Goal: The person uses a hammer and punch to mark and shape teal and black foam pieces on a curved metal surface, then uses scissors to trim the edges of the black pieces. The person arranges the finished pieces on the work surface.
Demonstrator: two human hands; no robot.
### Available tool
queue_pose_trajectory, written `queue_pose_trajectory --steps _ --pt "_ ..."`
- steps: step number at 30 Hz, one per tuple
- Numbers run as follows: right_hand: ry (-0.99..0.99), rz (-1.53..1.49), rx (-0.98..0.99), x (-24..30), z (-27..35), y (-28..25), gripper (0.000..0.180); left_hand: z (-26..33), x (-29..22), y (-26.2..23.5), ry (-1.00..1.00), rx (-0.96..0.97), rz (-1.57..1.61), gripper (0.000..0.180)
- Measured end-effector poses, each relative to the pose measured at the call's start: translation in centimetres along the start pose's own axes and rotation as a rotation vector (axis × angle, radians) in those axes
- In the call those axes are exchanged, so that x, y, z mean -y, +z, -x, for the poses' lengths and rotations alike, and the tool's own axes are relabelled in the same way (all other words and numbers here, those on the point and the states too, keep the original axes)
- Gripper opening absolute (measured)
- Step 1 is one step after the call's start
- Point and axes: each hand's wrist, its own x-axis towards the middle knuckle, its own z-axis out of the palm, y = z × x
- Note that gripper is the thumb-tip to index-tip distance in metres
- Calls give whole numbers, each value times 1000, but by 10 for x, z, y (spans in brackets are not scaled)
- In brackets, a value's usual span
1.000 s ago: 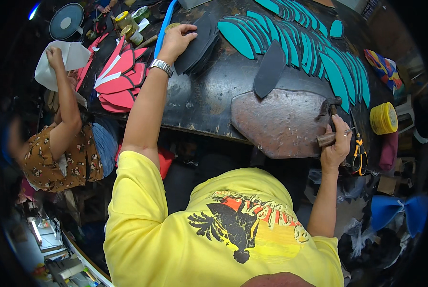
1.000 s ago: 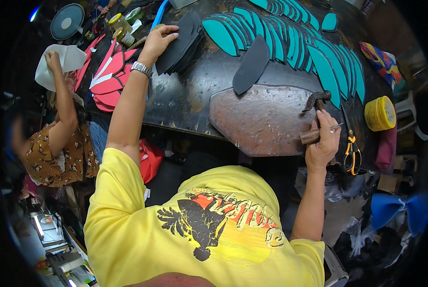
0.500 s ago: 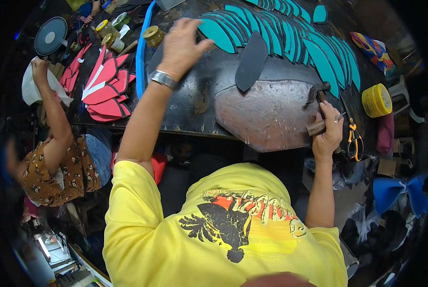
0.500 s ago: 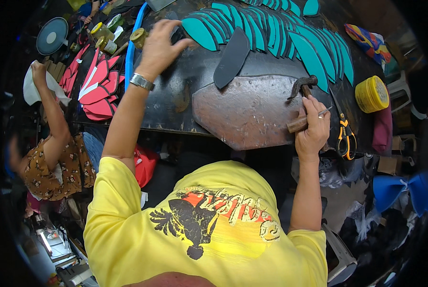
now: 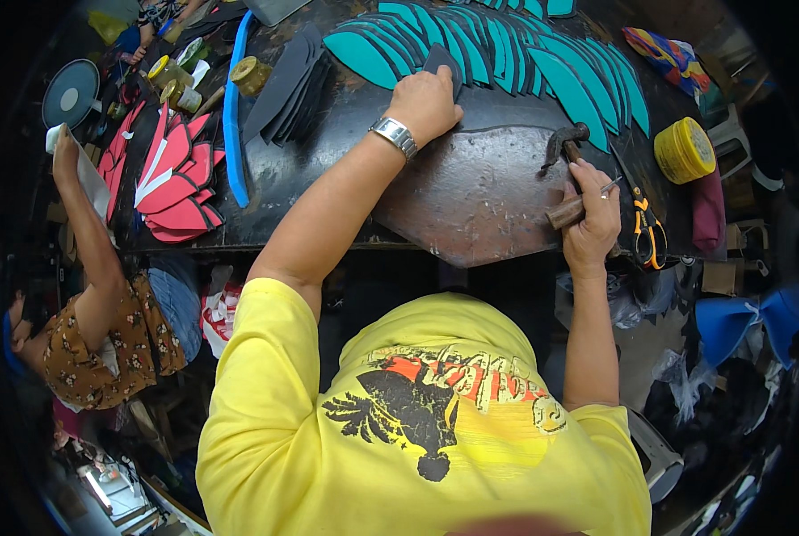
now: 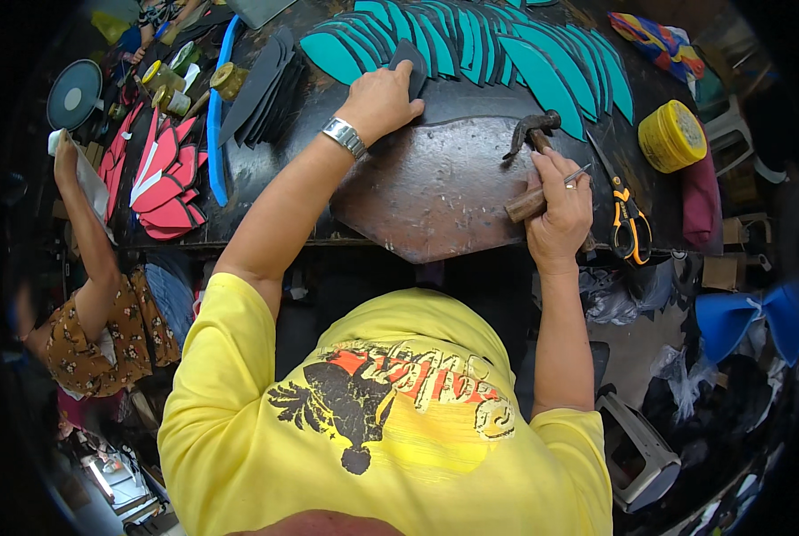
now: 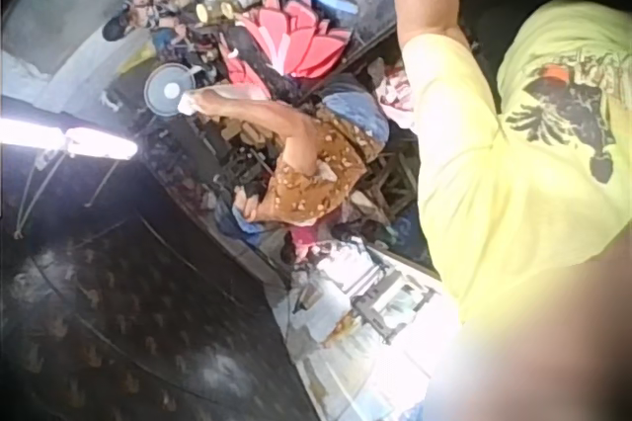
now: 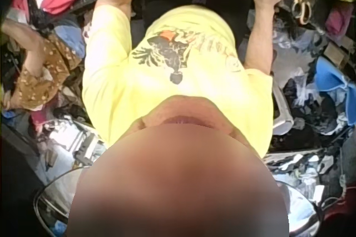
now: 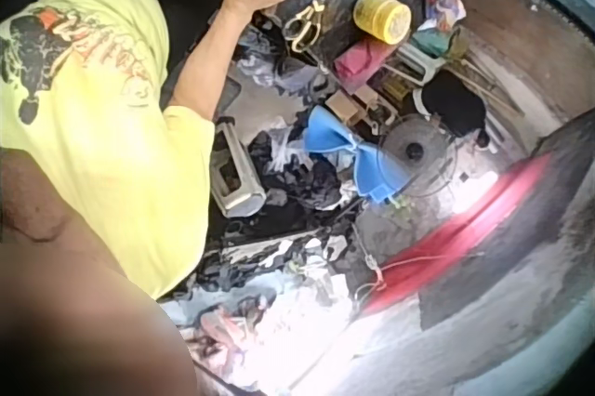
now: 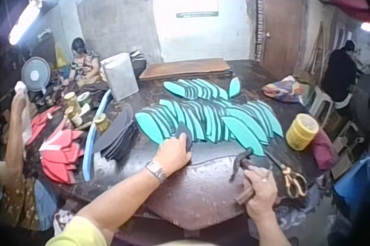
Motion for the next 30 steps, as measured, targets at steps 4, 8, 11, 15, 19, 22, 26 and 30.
queue_pose_trajectory --steps 4,8,11,15,19,22,26,30 --pt "-1 -19 -14 1 -1 -1 30 -1 1 -6 1 -8 16 32" --pt "11 -16 -13 -2 4 0 30 13 14 -39 24 -230 86 20" --pt "8 -8 -2 -4 6 0 30 38 22 -64 66 -481 382 26" --pt "-9 -80 5 4 -2 -2 39 84 10 -68 37 -249 1340 29" --pt "-157 -197 8 35 -3 -15 57 131 -18 -42 -215 191 1875 39" --pt "-334 -295 156 64 7 -19 46 156 -36 -24 -295 405 2027 45" --pt "-382 -502 326 76 10 -21 37 163 -38 -14 -271 532 1968 42" --pt "-336 -599 417 77 12 -32 36 148 -21 -18 -148 562 1675 31"
